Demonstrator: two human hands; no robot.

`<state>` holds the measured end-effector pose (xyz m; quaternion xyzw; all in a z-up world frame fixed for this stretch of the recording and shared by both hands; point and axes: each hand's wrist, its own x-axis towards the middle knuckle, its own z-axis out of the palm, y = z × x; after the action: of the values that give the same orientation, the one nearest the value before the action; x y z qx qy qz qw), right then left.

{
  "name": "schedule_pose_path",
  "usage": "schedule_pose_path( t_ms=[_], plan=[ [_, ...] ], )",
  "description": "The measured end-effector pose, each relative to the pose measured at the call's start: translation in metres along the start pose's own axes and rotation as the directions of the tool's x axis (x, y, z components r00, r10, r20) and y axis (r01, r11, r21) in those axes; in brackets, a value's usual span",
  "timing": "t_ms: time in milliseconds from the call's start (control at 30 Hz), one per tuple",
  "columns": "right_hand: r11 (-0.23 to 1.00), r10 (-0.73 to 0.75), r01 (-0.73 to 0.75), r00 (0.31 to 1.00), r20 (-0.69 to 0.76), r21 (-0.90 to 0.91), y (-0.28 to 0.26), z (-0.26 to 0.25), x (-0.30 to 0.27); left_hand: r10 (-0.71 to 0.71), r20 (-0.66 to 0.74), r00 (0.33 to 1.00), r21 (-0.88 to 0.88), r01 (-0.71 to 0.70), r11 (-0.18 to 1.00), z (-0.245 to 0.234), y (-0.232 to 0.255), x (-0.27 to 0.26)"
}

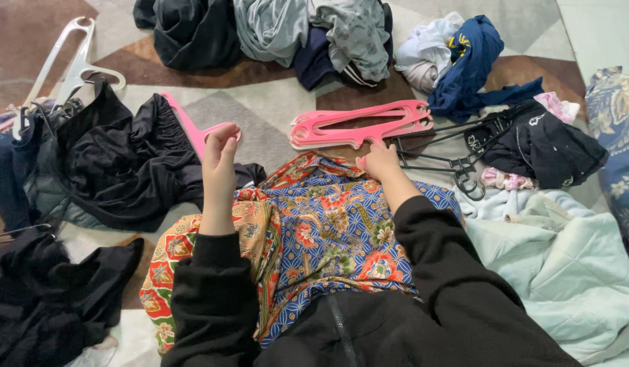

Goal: The person sits on the floor and folds various garments, including a black patterned top, a blue hoodie, and black shorts. They use pink and black hangers to hang some items and place folded clothes into piles.

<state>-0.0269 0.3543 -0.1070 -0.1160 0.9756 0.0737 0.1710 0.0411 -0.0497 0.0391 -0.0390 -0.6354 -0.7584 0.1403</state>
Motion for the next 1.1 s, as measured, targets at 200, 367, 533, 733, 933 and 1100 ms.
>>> schedule_pose_path(
  t_ms=[200, 367, 533, 733, 933, 1100],
  plan=[
    [0.99, -0.05, 0.053, 0.998, 0.024, -0.133, -0.001, 0.019, 0.014, -0.02, 0.028, 0.999, 0.146, 0.016, 0.989, 0.001, -0.004, -0.001],
    [0.967, -0.151, 0.127, 0.984, -0.098, -0.221, 0.002, 0.022, 0.016, -0.071, 0.05, 0.996, 0.248, 0.056, 0.967, 0.019, -0.001, -0.002],
    [0.96, -0.214, 0.169, 0.957, -0.194, -0.225, 0.003, 0.008, 0.032, -0.061, 0.096, 0.994, 0.284, 0.031, 0.958, 0.031, 0.012, -0.004],
    [0.963, -0.168, 0.154, 0.985, -0.042, -0.222, -0.012, -0.007, 0.03, -0.086, 0.084, 0.993, 0.305, 0.057, 0.951, 0.028, 0.007, -0.004],
    [0.995, -0.031, 0.007, 0.967, 0.251, 0.095, -0.004, -0.026, 0.042, -0.153, 0.13, 0.98, 0.443, 0.081, 0.893, 0.04, -0.033, -0.002],
    [0.927, 0.247, -0.153, 0.935, -0.254, 0.342, 0.117, -0.072, 0.103, -0.173, 0.253, 0.952, 0.606, -0.017, 0.795, 0.054, -0.063, 0.016]
  ],
)
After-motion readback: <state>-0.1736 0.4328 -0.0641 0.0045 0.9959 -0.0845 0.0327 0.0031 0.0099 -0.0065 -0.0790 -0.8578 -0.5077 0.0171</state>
